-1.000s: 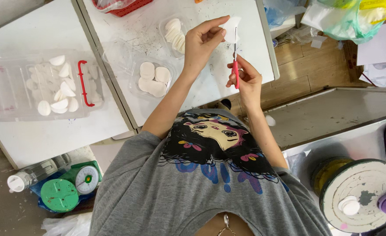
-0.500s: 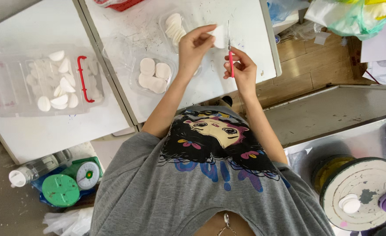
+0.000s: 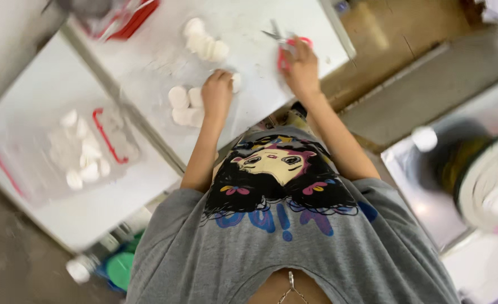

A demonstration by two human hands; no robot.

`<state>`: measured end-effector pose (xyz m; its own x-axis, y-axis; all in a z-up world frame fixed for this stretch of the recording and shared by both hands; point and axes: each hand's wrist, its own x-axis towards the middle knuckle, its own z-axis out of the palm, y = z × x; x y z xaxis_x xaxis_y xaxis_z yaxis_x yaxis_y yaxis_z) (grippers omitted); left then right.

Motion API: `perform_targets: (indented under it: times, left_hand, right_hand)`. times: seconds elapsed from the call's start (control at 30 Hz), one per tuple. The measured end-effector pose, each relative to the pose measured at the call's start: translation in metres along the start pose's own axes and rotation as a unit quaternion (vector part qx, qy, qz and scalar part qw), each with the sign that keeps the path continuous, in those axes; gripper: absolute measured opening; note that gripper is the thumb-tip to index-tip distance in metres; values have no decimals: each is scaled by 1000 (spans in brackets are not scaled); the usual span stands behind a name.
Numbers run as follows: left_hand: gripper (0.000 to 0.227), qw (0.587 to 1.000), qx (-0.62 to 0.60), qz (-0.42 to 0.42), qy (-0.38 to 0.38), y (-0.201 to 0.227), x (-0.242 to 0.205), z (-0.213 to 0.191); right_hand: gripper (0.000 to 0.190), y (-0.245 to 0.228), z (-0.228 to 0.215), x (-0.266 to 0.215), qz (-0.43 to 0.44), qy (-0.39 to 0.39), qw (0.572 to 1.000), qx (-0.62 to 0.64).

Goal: The person uses a purple handheld hole punch to cut circular shapes from white sheets placed on a round tray. They remove the cut circles, trim edges with scissors, and place the pieces into a clear plastic container.

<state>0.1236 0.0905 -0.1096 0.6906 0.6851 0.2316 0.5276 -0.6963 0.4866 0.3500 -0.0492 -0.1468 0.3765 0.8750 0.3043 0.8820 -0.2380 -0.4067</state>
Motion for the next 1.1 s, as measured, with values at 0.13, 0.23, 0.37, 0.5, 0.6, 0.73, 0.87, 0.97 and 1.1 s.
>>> perform_targets:
  times: [0.13,0.23,0.37,0.5,0.6,0.73,0.87,0.97,1.1]
  left_hand:
    - [8,999,4,54,-5,16,3,-9]
    - [9,992,-19,123,-29,52,12,-11]
    - [24,970,-71,223,-69,119,16,2]
    - [28,945,-102,282,-132,174,-1,20]
    - [27,929,-127,301,-172,209,-25,35]
    - [26,910,-137,320,-227,257,-61,59]
    - [26,885,-191,343,-251,329,-103,93]
    - [24,862,-232,353,-282,397,-138,125]
    - [25,850,-286,336,-289,483,-170,168]
  right_hand:
    - [41,-29,-21,-54,61,36,996,53]
    - [32,-21,-45,-111,117,86,988,62]
    - [41,37,-105,-225,276,123,952,-51]
    - [37,111,-187,-354,307,279,876,-247]
    - [45,150,-245,-443,402,314,811,-285]
    - [41,206,-289,-506,456,329,813,-153]
    - [52,228,-308,-514,454,208,858,-120]
    - [69,230,-327,-496,510,136,849,-20]
    - [67,232,-348,-461,519,-5,854,35]
